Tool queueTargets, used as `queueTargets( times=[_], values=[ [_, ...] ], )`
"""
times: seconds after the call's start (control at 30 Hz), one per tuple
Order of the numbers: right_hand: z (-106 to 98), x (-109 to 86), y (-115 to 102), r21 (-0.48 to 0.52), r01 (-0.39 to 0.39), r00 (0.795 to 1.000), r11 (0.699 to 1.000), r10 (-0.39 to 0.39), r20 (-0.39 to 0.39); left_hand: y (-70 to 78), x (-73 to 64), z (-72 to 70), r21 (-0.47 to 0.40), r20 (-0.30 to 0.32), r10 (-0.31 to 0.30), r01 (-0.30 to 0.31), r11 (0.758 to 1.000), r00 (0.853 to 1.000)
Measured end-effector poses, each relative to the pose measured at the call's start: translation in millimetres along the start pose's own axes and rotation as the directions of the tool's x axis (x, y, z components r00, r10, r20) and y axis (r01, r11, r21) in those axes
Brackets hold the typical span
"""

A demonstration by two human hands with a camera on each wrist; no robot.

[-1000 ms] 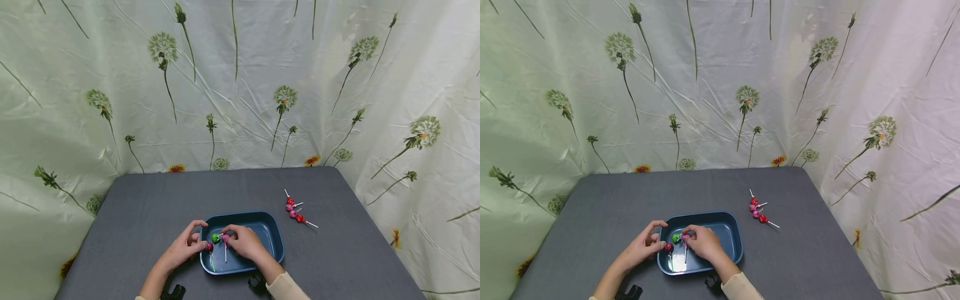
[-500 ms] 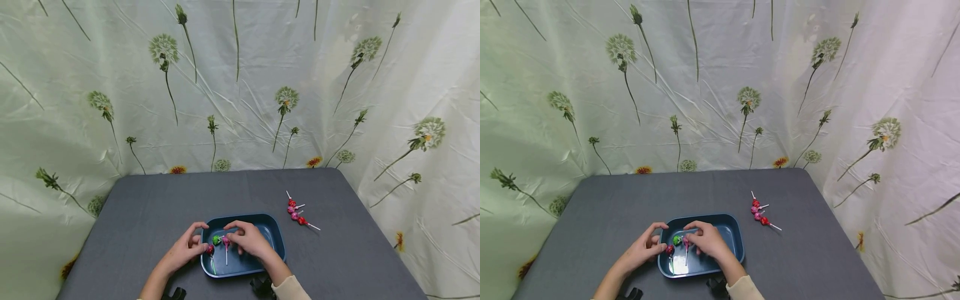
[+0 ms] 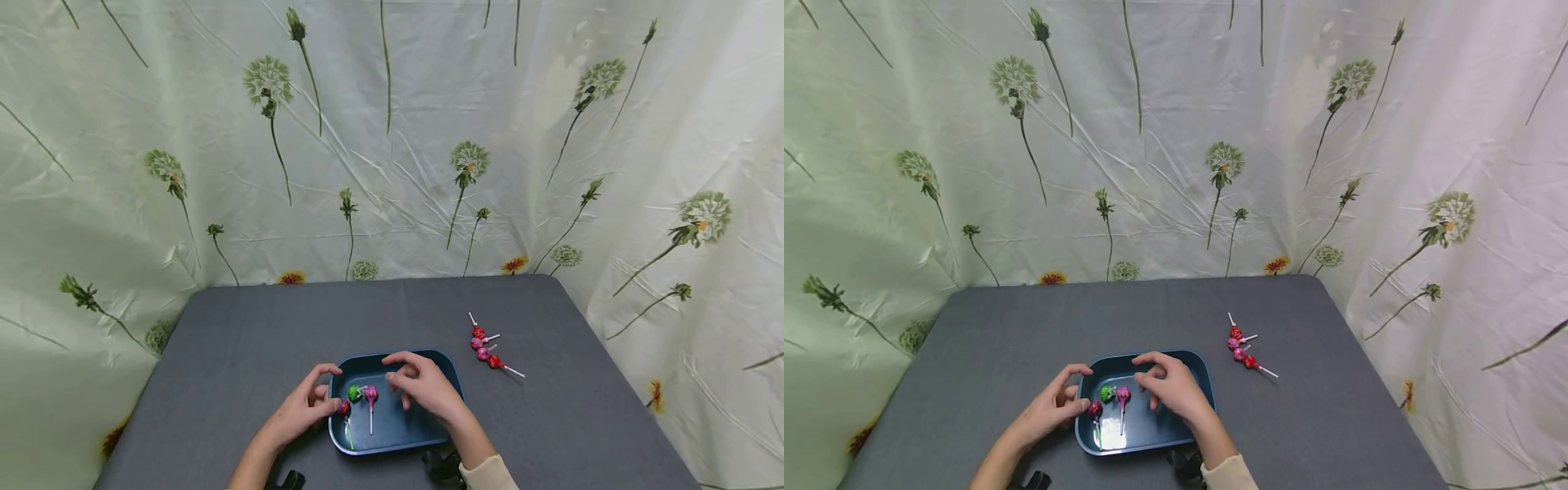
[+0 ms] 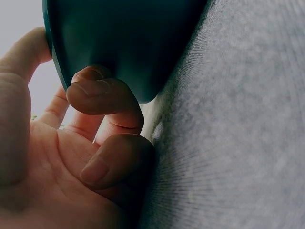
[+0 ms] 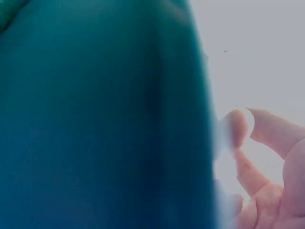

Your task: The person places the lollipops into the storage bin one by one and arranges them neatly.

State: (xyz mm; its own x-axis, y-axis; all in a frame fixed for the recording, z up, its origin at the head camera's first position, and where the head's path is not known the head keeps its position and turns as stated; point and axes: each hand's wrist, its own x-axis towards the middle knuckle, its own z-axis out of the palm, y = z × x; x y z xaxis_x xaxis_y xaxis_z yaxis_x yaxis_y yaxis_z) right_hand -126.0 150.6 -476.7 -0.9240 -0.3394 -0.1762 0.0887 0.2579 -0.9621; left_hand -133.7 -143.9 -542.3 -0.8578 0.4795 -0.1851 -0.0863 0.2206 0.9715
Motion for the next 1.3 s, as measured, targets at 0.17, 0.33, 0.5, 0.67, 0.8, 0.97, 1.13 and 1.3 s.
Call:
queueTargets(
  times=[0.17, 0.33, 0.5, 0.67, 0.8, 0.97, 1.13, 1.3],
  values=[
    [-10, -5.1, -1, -0.020, 0.008, 0.998, 1.000, -0.009, -0.057, -1.3, -0.2, 0.3, 0.000, 0.010, 0.020, -0.020, 1.000, 1.000],
    [-19, -9.6, -2, -0.046, -0.002, 0.994, 0.999, -0.003, -0.114, -1.4, -0.3, 0.4, 0.003, 0.008, 0.015, -0.015, 1.000, 1.000],
    [-26, -14.0, -3, -0.047, -0.010, 0.990, 0.999, 0.004, -0.140, -2.1, 0.0, 0.4, 0.011, 0.001, 0.001, -0.001, 1.000, 1.000],
    [-33, -17.4, -6, -0.049, 0.000, 0.985, 0.999, -0.008, -0.171, -1.8, 0.5, 0.2, 0.009, 0.002, -0.002, 0.002, 1.000, 1.000],
    [-39, -17.6, -5, -0.045, 0.021, 0.984, 0.999, -0.029, -0.177, -0.4, 0.3, 0.0, -0.004, 0.014, 0.012, -0.012, 1.000, 1.000],
    [-45, -18.5, -4, -0.046, 0.030, 0.983, 0.998, -0.037, -0.180, 1.3, -0.1, 0.4, -0.002, 0.014, 0.019, -0.019, 1.000, 1.000],
    [-51, -20.6, -5, -0.048, 0.030, 0.980, 0.998, -0.039, -0.195, 0.0, 0.7, 0.7, 0.011, 0.007, 0.024, -0.024, 1.000, 1.000],
    [-58, -24.2, -6, -0.016, 0.020, 0.971, 1.000, -0.023, -0.237, -2.2, 1.2, 0.2, 0.004, 0.005, 0.016, -0.016, 1.000, 1.000]
  ],
)
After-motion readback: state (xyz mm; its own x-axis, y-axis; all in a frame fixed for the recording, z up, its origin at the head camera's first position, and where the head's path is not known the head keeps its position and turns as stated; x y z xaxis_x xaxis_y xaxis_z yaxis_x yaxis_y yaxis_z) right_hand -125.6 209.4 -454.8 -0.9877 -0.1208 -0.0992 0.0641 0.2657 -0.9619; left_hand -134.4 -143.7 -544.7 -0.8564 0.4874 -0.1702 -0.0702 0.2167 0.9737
